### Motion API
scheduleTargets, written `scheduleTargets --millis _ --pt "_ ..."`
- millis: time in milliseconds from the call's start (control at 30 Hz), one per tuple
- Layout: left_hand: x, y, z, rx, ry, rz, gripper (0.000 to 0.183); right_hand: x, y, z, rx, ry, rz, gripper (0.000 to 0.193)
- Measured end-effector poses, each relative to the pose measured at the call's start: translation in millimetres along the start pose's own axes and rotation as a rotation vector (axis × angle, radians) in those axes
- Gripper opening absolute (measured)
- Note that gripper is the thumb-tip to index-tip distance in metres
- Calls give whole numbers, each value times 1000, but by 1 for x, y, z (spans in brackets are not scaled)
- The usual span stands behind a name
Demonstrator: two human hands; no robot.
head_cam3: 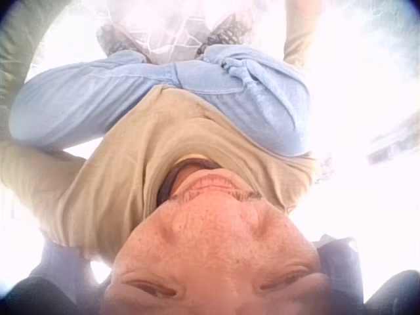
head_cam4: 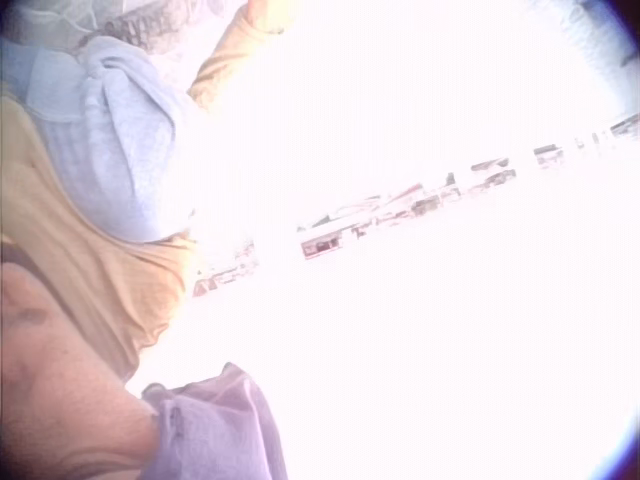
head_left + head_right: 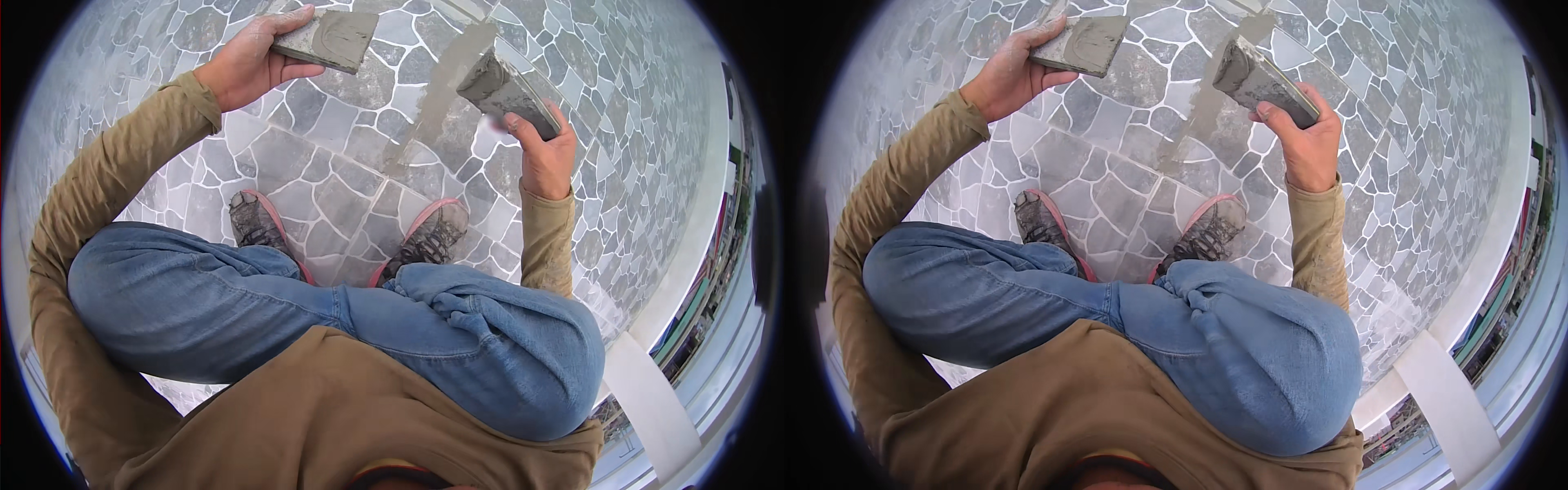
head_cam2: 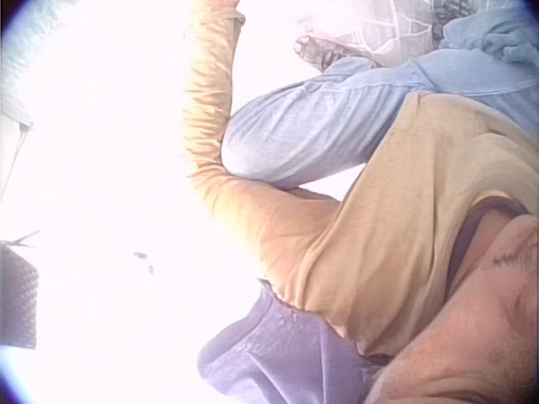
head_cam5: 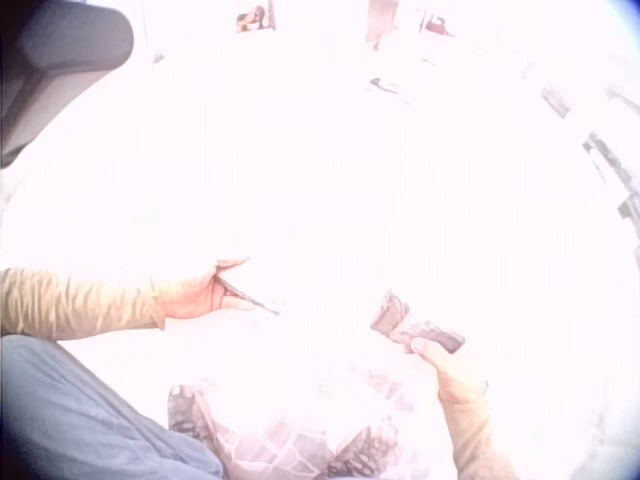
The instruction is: The person applies grout to the joints between floor tiles using a rubber float. The person moves the float across the tile joints to fill them, picks up excess grout from the tiles with a small trowel and the float, and repeats the process along the tile lines.
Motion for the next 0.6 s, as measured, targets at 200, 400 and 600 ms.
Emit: scheduleTargets --millis 200,400,600 --pt "-2 -7 -72 312 -133 126 40 12 -43 -68 264 82 555 43" --pt "3 4 -81 389 -169 57 42 7 -37 -82 675 -16 821 70" --pt "3 3 -71 344 -174 -17 44 -15 -24 -64 792 -13 893 79"
Point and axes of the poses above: each hand's wrist, its own x-axis away from the middle knuckle, its own z-axis out of the back of the hand, y = z × x, the point moved 4 cm from there along -x, towards the middle knuckle, and after that the axes turned 5 degrees about -z, right-handed, at the moved point
